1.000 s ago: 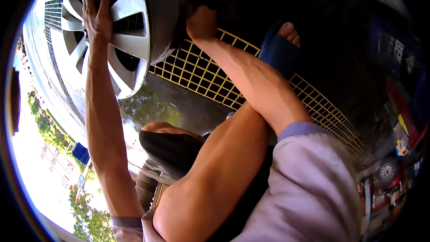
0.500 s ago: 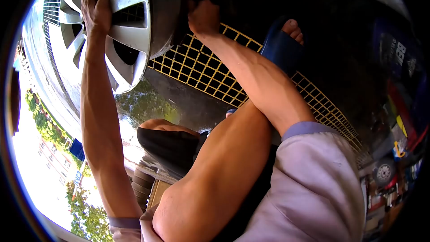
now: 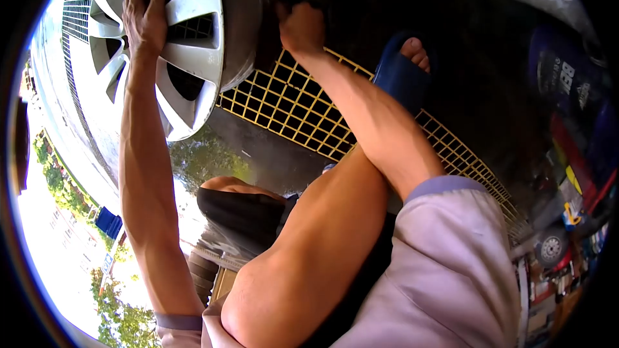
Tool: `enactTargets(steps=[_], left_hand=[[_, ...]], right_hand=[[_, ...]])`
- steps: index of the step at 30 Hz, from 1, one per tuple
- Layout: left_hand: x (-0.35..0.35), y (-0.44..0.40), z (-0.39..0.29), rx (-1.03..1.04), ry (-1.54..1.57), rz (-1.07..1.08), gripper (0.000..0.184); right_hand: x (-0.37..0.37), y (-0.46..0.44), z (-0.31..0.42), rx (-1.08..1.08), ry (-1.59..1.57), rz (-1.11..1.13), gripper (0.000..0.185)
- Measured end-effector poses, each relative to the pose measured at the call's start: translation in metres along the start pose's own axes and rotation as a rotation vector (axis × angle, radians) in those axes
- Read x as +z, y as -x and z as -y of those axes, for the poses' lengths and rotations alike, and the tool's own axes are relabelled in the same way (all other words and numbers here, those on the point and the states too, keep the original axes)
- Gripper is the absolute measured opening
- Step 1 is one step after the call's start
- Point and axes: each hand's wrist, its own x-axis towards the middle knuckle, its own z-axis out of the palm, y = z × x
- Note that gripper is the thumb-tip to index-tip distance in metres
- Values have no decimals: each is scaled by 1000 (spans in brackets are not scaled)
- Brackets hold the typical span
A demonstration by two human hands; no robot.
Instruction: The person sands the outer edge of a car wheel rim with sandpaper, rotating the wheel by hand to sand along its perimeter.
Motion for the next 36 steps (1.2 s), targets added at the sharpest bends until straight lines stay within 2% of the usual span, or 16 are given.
enactTargets(steps=[3, 8, 10, 12, 16, 19, 24, 26, 28, 29, 33, 36], left_hand=[[13, -6, 16, 104, 114, -54, 74], [15, -7, 17, 96, 97, -61, 75], [16, -7, 18, 110, 82, -67, 76], [14, -4, 17, 95, 93, -53, 76], [13, -4, 17, 99, 68, -53, 77], [14, -7, 14, 109, 64, -75, 77], [14, -5, 15, 107, 71, -75, 76], [12, -1, 13, 94, 57, -47, 76], [9, -4, 10, 109, 43, -57, 74], [11, -8, 10, 115, 59, -74, 74], [11, -4, 9, 86, 65, -69, 72], [8, -2, 5, 60, 49, -47, 73]], right_hand=[[-10, 16, -5, 46, -64, 94, 48], [-7, 20, 11, -32, 54, 50, 44], [-6, 16, 15, -16, 29, 54, 45], [-4, 4, 16, -10, -12, -72, 48], [-16, -13, 31, -12, 5, -72, 45], [-15, 7, 23, -80, 198, 42, 42], [-17, -15, 29, 1, 39, -43, 44], [-32, -17, 41, 34, 18, 80, 44], [-20, -1, 26, 2, 164, 84, 45], [-13, 12, 16, -86, 177, -1, 47], [-22, -20, 35, 36, -18, 88, 40], [-24, -10, 37, 50, 64, 99, 39]])
